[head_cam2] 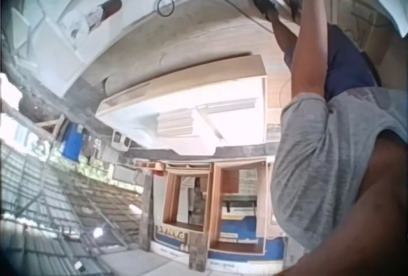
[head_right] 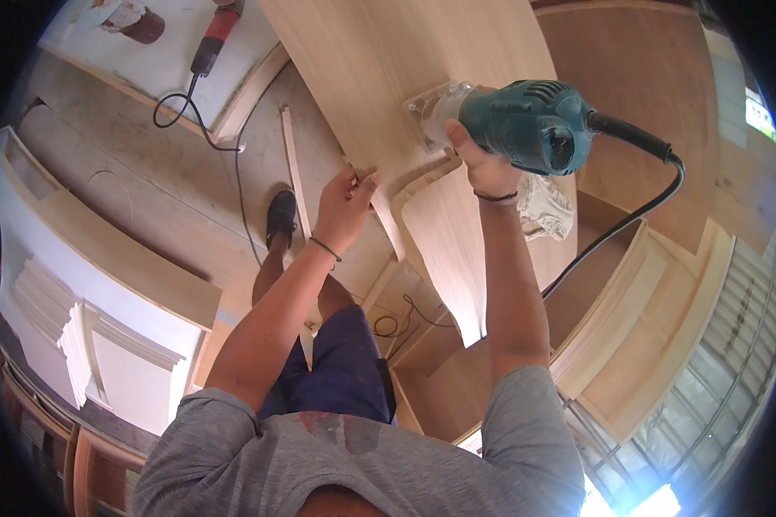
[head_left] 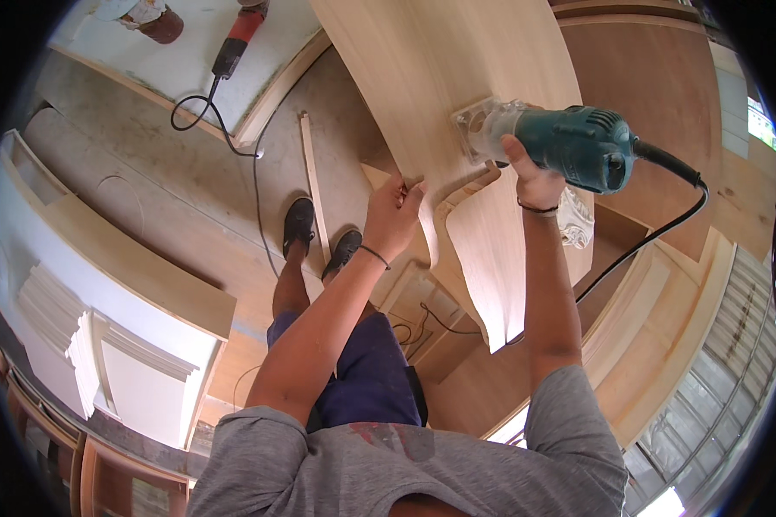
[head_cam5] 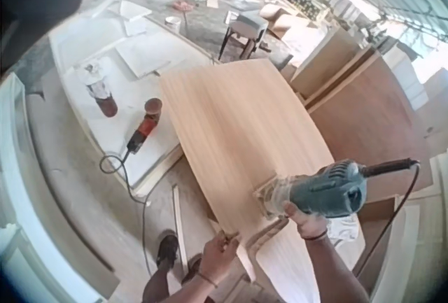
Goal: The person uses a wood router to cut and shape the edges of several wooden boards and furniture components.
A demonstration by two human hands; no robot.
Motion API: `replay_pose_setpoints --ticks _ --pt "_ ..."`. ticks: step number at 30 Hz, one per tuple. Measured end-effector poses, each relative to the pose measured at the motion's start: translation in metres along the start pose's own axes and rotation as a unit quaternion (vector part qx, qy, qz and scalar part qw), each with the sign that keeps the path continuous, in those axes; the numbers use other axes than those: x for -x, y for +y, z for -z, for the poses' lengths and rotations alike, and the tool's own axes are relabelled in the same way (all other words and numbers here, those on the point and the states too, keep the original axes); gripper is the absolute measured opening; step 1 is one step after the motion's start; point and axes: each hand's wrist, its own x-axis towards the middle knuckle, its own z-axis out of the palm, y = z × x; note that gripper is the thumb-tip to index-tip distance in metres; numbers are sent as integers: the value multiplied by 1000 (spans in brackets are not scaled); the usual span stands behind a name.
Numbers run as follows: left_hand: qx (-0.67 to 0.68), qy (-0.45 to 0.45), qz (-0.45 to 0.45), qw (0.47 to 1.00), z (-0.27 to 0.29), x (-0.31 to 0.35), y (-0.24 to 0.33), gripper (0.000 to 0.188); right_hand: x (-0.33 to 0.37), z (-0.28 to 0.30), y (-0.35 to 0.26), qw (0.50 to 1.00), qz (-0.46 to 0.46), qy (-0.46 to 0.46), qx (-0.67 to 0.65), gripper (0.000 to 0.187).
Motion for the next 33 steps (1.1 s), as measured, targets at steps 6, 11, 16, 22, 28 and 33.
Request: replay_pose_setpoints --ticks 6,11,16,22,28,33 --pt "-65 -13 -12 998 7 -16 -2 19 9 1 -2 1000 2 -26 3 56" --pt "-32 1 -41 999 3 -7 -3 18 12 2 1 1000 -15 -19 18 56" --pt "38 13 -3 999 -9 2 -25 18 6 -8 -7 999 2 -8 37 55" --pt "-50 31 14 998 -9 3 -27 16 15 -1 -9 999 9 -27 42 56" --pt "-27 -4 15 1000 -1 -6 -33 14 24 4 -42 999 -27 -6 -31 66" --pt "-24 -25 -22 999 16 -26 -29 16 53 58 -61 995 3 90 -51 78"
